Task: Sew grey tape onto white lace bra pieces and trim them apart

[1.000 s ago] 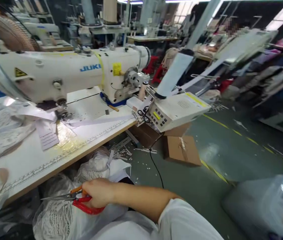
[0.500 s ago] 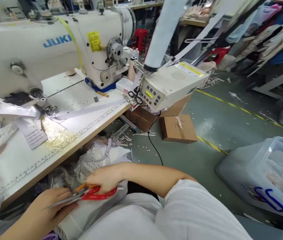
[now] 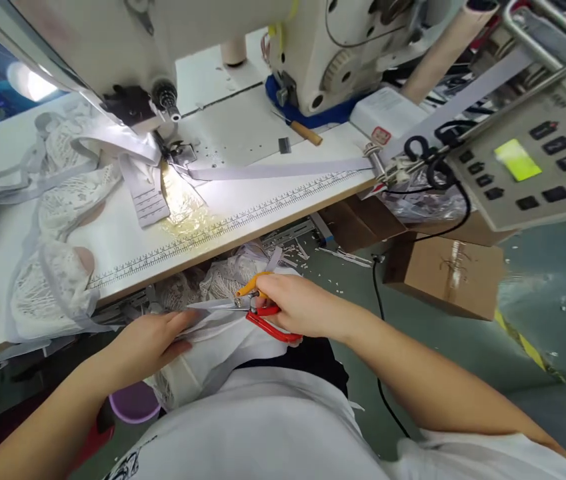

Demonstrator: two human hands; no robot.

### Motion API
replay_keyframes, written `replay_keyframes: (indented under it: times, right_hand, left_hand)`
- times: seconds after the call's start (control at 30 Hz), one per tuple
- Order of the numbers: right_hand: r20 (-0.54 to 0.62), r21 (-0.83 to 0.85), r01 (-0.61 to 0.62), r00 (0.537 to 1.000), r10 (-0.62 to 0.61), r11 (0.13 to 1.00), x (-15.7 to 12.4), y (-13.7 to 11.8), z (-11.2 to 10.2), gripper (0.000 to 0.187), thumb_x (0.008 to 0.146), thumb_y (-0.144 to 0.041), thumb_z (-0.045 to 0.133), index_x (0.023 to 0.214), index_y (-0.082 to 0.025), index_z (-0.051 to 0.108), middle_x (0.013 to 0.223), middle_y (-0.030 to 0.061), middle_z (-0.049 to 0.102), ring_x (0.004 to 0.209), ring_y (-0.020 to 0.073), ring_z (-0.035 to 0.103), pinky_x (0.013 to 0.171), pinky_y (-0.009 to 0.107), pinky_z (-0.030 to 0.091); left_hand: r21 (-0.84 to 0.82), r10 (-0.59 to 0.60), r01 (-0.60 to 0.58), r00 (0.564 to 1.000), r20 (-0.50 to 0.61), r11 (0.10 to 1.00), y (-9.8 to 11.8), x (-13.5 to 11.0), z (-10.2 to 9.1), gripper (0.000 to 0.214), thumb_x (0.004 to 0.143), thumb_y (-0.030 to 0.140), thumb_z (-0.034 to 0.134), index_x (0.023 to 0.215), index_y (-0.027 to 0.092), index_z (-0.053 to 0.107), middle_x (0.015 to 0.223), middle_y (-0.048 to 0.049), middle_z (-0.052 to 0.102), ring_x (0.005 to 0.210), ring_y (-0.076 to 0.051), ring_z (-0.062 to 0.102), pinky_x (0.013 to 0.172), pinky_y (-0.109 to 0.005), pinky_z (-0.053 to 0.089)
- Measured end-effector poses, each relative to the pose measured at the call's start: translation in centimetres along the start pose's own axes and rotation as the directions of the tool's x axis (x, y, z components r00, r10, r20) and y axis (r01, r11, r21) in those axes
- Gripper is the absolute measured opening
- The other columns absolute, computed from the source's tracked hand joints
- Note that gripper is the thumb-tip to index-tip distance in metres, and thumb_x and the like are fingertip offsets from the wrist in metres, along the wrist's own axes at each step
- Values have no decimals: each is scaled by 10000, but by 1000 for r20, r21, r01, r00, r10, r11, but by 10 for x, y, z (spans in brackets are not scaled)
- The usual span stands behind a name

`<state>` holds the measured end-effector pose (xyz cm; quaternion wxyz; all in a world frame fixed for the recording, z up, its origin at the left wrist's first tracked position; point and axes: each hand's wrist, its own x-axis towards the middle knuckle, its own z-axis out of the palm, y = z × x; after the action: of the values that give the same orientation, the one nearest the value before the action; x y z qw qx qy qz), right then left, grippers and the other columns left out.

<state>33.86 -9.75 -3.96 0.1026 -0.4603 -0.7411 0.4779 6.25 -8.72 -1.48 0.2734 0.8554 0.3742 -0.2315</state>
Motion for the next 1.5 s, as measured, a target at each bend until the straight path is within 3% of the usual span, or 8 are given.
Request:
replay_keyframes:
  times: [0.23,0.33,0.43,0.53,0.77,0.93,1.27,1.5]
  right_hand:
    - [-52,406,-147,982,183,902,-4,18,31,141,740,-290,559,728,-209,445,802,12,589,579,111,446,517,231,365]
    - [-102,527,-126,972,210,840,-8,19,37,135,753,-305,563,750,-203,475,848,20,613,579,104,469,512,228,373]
    - [-144,499,-76,975,169,863,-12,13,33,124,764,-276,563,733,-201,468,842,24,625,599,107,488,527,228,387]
    - [-163,472,-8,982,97,881,-20,3,28,136,779,-244,541,701,-206,435,840,38,633,671,129,533,583,245,426]
    - [-133,531,-86,974,183,843,-29,2,31,209,767,-277,577,960,-213,532,824,17,598,681,145,561,588,256,460]
    - [-223,553,-130,928,297,823,-21,6,32,236,721,-253,592,948,-213,541,651,-44,542,550,122,511,522,246,434]
    - [-247,721,-92,892,379,687,-12,10,44,238,636,-296,651,779,-213,479,655,-48,523,596,122,522,547,248,442]
    - [-329,716,-10,877,350,698,-9,-6,42,309,609,-375,710,749,-200,497,693,-28,528,576,100,441,543,238,397]
  left_hand:
    - [-455,306,-185,929,207,871,-10,6,-36,409,831,308,519,1239,280,527,1045,-49,636,899,-216,610,758,-254,434]
    - [-806,300,116,890,345,581,-16,21,-41,472,840,453,480,1265,248,487,1005,-58,669,800,-186,630,679,-244,451]
    - [-828,106,498,837,536,256,-10,40,-25,514,765,573,517,1070,164,579,749,-68,682,484,-142,562,469,-233,391]
    - [-775,34,587,792,610,233,8,48,-2,350,699,495,636,697,146,623,500,10,560,358,-87,405,386,-210,275]
    - [-891,-3,429,901,435,-148,50,47,21,269,585,307,730,800,167,651,638,39,604,538,-94,507,549,-210,374]
    - [-978,-105,195,977,186,79,53,51,13,184,664,174,621,842,159,662,721,33,638,628,-97,549,628,-200,413]
    - [-902,171,-101,985,-31,420,45,40,-9,439,801,151,427,1214,209,562,1156,1,620,1100,-186,541,998,-302,354]
    - [-630,218,-224,972,-88,743,47,28,-47,251,776,180,469,939,186,661,855,-10,670,805,-185,605,758,-250,450]
